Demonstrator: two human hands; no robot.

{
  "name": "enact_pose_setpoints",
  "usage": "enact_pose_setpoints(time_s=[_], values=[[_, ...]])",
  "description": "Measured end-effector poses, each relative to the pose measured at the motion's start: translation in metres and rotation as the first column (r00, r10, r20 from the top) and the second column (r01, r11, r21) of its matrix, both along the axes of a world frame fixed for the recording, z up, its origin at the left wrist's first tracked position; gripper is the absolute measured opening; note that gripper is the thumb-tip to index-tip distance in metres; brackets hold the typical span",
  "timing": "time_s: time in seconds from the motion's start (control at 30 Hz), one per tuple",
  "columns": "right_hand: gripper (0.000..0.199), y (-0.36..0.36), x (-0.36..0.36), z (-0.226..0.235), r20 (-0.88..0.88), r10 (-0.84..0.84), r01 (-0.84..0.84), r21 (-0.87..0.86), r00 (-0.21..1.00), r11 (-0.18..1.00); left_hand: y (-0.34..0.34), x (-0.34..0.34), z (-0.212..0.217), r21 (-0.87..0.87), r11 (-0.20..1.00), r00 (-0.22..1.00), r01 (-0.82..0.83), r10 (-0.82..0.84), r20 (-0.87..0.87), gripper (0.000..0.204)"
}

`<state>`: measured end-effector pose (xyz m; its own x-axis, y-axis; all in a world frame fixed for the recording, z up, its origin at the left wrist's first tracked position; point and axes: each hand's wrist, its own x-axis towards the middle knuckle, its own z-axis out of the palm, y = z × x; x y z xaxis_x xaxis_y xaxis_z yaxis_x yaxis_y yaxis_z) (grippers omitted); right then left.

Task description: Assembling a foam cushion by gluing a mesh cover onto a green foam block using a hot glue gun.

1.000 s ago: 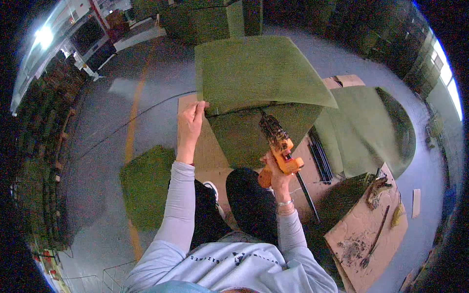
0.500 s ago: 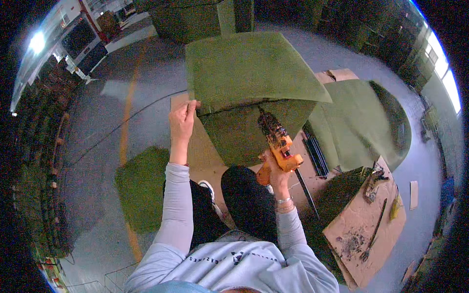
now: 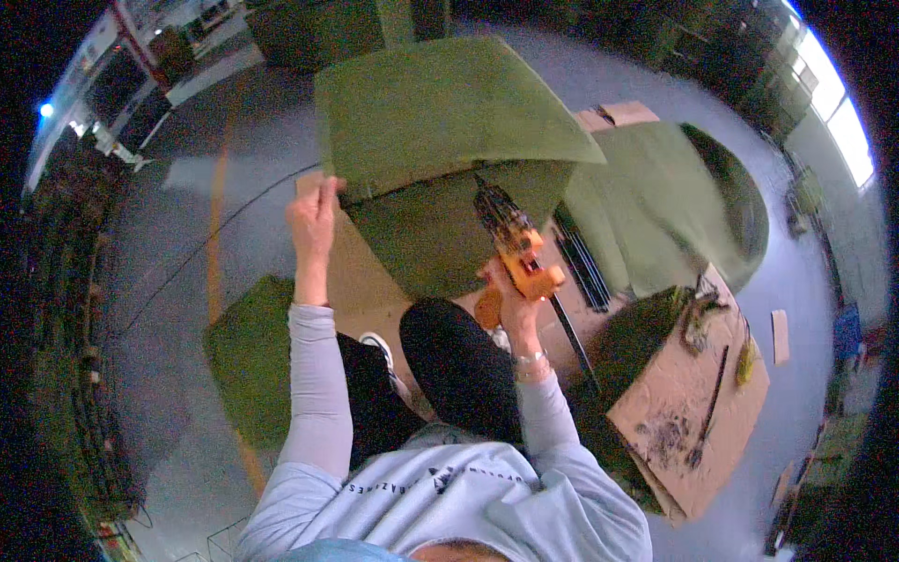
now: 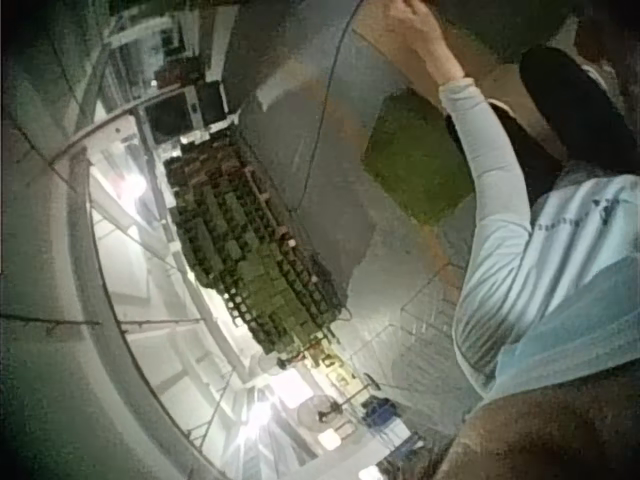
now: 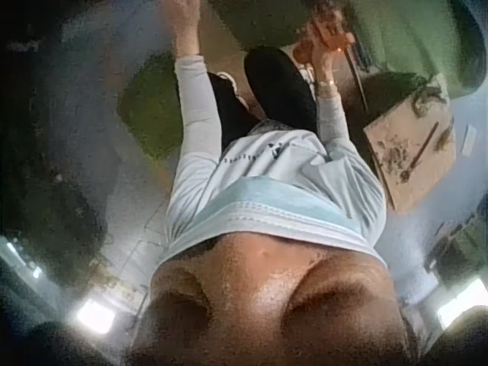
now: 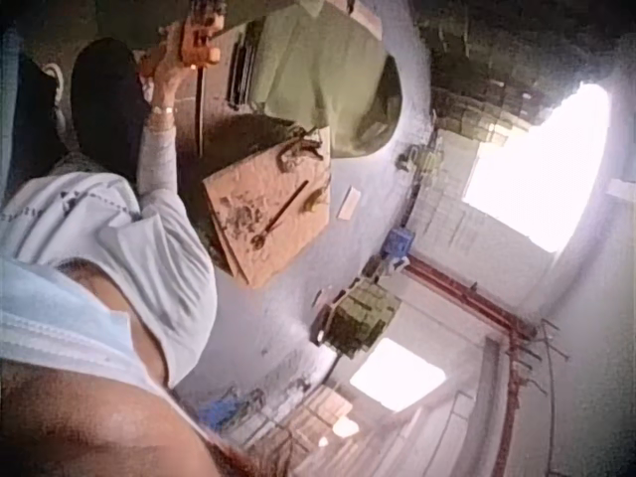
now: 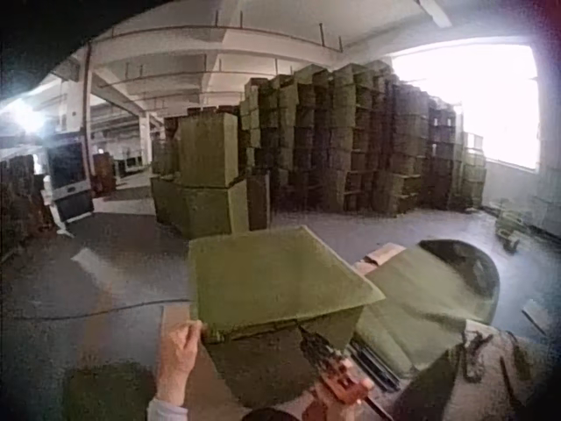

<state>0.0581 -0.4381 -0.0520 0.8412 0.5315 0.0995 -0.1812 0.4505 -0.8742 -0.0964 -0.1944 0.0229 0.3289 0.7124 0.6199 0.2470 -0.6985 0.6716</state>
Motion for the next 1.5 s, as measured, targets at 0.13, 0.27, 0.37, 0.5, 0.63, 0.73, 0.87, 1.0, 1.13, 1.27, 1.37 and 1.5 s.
enact_pose_setpoints(time_s=[0.13,0.27,0.37,0.5,0.63,0.73,0.87,1.0,1.13,1.27,1.37,1.5], values=[[0.023,0.004,0.008,-0.006,0.070,0.016,-0.013,-0.037,0.997,0.999,-0.003,-0.003,0.010,0.015,0.999,0.999,-0.030,0.030,-0.030,0.029],[0.020,0.000,0.015,-0.010,0.052,0.041,-0.042,0.017,0.998,0.999,0.005,0.001,-0.001,0.072,0.997,0.999,-0.035,0.037,-0.037,0.031],[0.017,0.000,0.005,0.004,-0.028,-0.017,0.017,-0.014,0.999,1.000,0.008,0.003,-0.003,0.078,0.997,1.000,-0.003,0.004,-0.012,0.031],[0.016,-0.001,0.010,0.000,0.104,0.076,-0.065,-0.106,0.992,0.992,0.004,0.003,0.001,0.124,0.992,1.000,-0.024,0.026,-0.011,0.032],[0.015,0.004,0.005,0.004,0.104,0.060,-0.057,-0.039,0.993,0.998,0.000,0.005,0.003,0.058,0.998,1.000,-0.008,0.009,-0.020,0.031],[0.015,0.002,0.010,0.006,0.083,0.025,-0.020,-0.069,0.996,0.997,-0.001,0.002,0.003,0.094,0.995,0.999,-0.026,0.028,-0.021,0.031],[0.017,0.000,0.022,0.002,0.086,0.013,-0.009,-0.048,0.996,0.999,0.002,0.002,0.003,0.069,0.996,0.994,-0.052,0.058,-0.091,0.030],[0.021,-0.001,0.027,0.007,0.041,-0.028,0.028,-0.007,0.999,1.000,0.001,0.003,0.004,0.073,0.996,0.995,-0.054,0.060,-0.081,0.030],[0.021,-0.002,0.034,0.011,0.087,-0.017,0.016,0.009,0.996,1.000,0.001,0.002,0.007,0.071,0.996,0.995,-0.057,0.062,-0.080,0.031],[0.021,-0.007,0.038,0.014,0.095,0.016,-0.015,-0.008,0.995,1.000,0.003,0.003,0.005,0.085,0.994,0.994,-0.071,0.077,-0.073,0.032],[0.020,-0.011,0.046,0.007,0.120,-0.003,0.008,-0.045,0.993,0.999,-0.001,0.002,0.012,0.025,0.996,0.985,-0.091,0.094,-0.144,0.031],[0.020,-0.010,0.050,0.012,0.096,0.001,-0.004,0.036,0.995,0.999,0.005,0.003,0.005,0.125,0.989,0.994,-0.076,0.085,-0.071,0.031]])
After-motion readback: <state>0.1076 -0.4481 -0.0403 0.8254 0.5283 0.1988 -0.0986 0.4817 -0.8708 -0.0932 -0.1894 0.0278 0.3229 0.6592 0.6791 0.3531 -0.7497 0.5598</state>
